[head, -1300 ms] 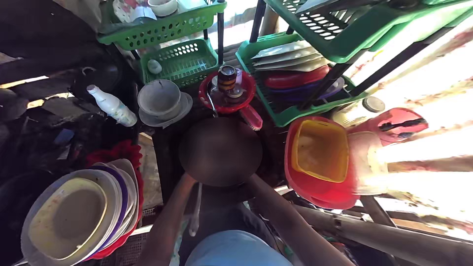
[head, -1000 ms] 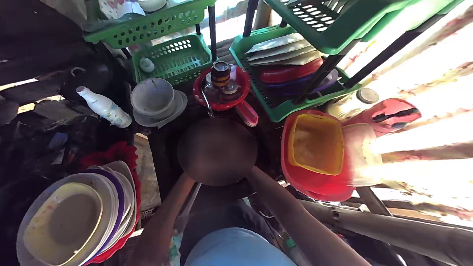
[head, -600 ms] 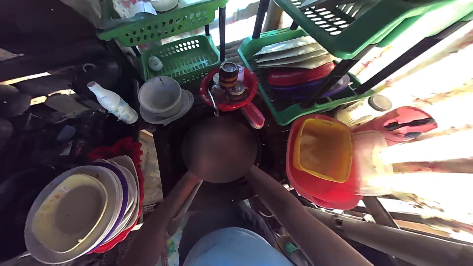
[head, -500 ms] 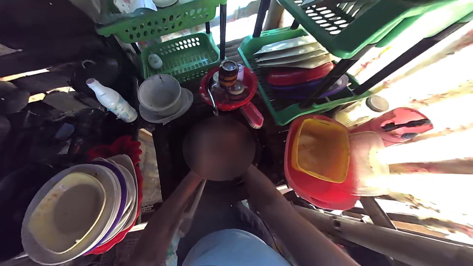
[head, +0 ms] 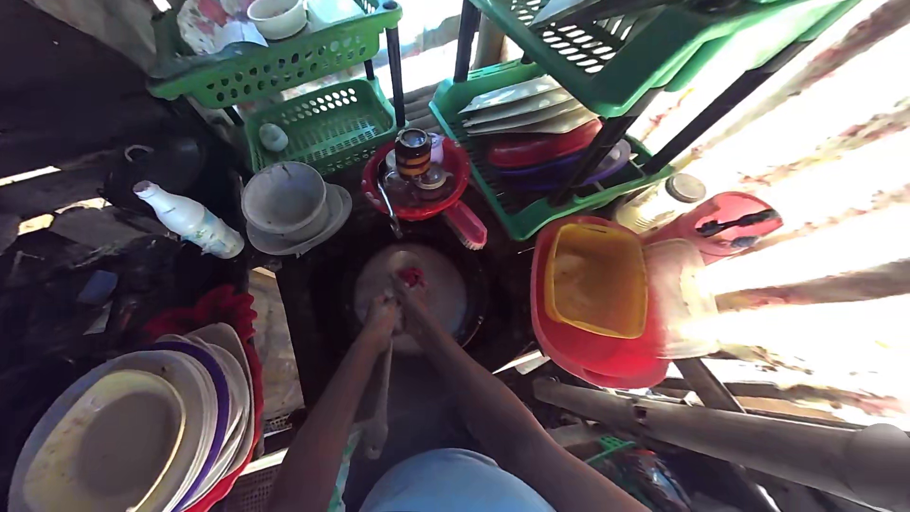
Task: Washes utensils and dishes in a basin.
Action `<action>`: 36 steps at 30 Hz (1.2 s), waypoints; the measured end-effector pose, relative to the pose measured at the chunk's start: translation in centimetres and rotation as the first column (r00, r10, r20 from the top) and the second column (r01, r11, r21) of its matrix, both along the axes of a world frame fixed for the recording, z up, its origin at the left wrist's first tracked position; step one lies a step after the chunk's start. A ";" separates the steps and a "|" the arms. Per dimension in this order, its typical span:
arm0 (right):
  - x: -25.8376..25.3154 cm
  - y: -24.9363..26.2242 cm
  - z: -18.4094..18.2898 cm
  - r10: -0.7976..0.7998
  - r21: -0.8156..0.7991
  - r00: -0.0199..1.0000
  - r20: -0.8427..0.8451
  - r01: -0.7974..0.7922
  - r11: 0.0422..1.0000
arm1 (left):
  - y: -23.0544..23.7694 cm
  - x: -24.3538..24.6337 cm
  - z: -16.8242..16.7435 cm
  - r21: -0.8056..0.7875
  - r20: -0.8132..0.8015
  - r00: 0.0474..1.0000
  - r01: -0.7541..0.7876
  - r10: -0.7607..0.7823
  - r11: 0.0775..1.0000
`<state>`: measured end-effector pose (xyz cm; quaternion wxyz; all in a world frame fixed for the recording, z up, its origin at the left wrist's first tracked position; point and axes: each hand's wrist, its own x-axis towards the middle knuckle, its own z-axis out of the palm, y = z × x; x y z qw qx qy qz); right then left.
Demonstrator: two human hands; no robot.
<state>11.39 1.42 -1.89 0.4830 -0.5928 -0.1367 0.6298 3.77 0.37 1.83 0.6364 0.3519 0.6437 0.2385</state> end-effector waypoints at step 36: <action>5.2 2.6 -1.9 0.299 0.072 0.431 0.851 -0.660 0.748 | -1.0 -0.7 3.1 -0.027 0.041 0.970 0.239 -0.238 0.971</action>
